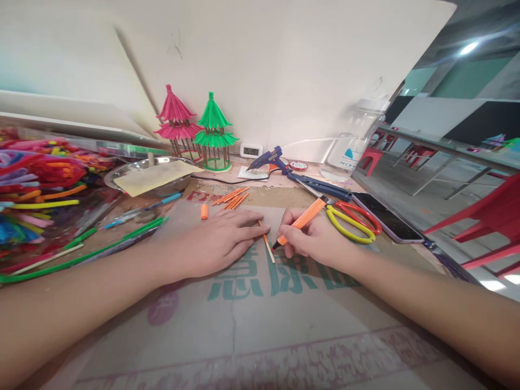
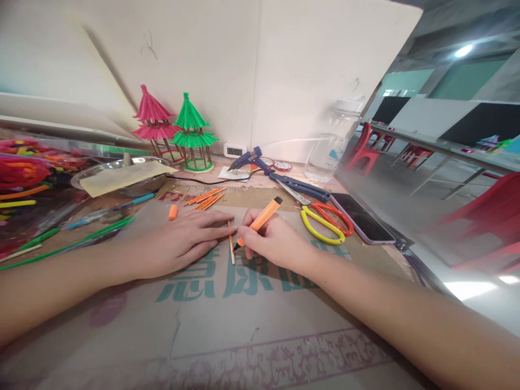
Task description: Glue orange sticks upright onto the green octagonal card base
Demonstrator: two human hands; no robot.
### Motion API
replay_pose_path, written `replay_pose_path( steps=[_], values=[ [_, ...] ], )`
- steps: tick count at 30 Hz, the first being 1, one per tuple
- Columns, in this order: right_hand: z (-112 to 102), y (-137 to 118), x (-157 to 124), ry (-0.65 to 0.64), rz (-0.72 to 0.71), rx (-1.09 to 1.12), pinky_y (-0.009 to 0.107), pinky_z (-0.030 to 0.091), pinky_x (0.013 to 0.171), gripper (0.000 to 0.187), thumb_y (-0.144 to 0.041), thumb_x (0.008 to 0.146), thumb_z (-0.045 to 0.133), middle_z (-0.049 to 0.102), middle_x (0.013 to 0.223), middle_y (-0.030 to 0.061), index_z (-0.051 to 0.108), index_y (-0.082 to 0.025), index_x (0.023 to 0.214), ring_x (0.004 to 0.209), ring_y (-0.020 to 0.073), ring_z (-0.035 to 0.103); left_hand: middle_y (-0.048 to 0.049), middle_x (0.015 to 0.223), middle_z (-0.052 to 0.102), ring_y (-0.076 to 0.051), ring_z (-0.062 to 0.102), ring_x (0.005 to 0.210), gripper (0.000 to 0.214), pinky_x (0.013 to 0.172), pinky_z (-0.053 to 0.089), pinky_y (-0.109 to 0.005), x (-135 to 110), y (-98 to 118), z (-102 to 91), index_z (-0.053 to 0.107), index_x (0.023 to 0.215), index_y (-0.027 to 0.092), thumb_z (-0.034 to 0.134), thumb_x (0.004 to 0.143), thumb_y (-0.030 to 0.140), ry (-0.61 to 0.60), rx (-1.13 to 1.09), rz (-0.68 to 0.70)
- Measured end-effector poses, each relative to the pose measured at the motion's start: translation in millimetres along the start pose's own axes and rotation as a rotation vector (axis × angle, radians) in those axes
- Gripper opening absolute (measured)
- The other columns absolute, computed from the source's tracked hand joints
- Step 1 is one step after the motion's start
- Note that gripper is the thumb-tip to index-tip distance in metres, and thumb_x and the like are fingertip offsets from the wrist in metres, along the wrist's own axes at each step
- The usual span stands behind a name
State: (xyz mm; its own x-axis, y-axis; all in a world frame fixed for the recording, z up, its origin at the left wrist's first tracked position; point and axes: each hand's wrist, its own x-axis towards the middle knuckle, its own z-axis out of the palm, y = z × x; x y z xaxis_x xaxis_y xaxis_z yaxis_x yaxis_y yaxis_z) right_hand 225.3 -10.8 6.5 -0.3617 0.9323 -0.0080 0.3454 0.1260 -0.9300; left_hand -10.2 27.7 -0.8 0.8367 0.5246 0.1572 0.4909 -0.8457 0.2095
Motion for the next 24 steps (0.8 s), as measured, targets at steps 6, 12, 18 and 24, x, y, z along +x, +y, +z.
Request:
replay_pose_path(
  steps=[6,12,18,24],
  values=[
    [1.2,0.6,0.6,0.035,-0.004,-0.061,0.020,0.032,0.044,0.015,-0.031,0.092,0.055,0.061,0.057,-0.0061,0.050,-0.022,0.080,0.044,0.0070,0.042,-0.0099,0.147,0.051,-0.031,0.053,0.130,0.046,0.109,0.043,-0.051,-0.3,1.3,-1.1,0.055,0.145,0.031,0.035,0.103,0.030,-0.032,0.016,-0.038],
    [1.2,-1.4,1.1,0.027,0.020,-0.065,0.020,0.032,0.045,0.014,-0.029,0.092,0.054,0.062,0.057,-0.0066,0.049,-0.022,0.081,0.044,0.0074,0.043,-0.0086,0.150,0.049,-0.029,0.050,0.132,0.047,0.111,0.040,-0.048,-0.1,1.8,-1.8,0.050,0.148,0.027,0.035,0.103,0.029,-0.026,0.001,-0.041],
    [1.4,-0.9,1.3,0.024,0.014,-0.072,0.020,0.031,0.043,0.014,-0.030,0.092,0.054,0.062,0.057,-0.0067,0.049,-0.022,0.081,0.044,0.0068,0.042,-0.0065,0.146,0.055,-0.025,0.054,0.128,0.040,0.108,0.043,-0.042,-0.6,3.3,-2.5,0.059,0.137,0.025,0.039,0.102,0.026,0.018,-0.062,-0.034],
    [-0.1,-2.3,1.3,-0.025,0.006,-0.032,0.018,0.034,0.045,0.015,-0.027,0.090,0.055,0.061,0.054,-0.0061,0.050,-0.022,0.077,0.046,0.0069,0.048,-0.0049,0.144,0.057,-0.023,0.057,0.126,0.036,0.105,0.045,-0.037,-1.8,2.7,-2.7,0.065,0.129,0.024,0.042,0.101,0.025,0.039,-0.070,-0.027]
  ],
)
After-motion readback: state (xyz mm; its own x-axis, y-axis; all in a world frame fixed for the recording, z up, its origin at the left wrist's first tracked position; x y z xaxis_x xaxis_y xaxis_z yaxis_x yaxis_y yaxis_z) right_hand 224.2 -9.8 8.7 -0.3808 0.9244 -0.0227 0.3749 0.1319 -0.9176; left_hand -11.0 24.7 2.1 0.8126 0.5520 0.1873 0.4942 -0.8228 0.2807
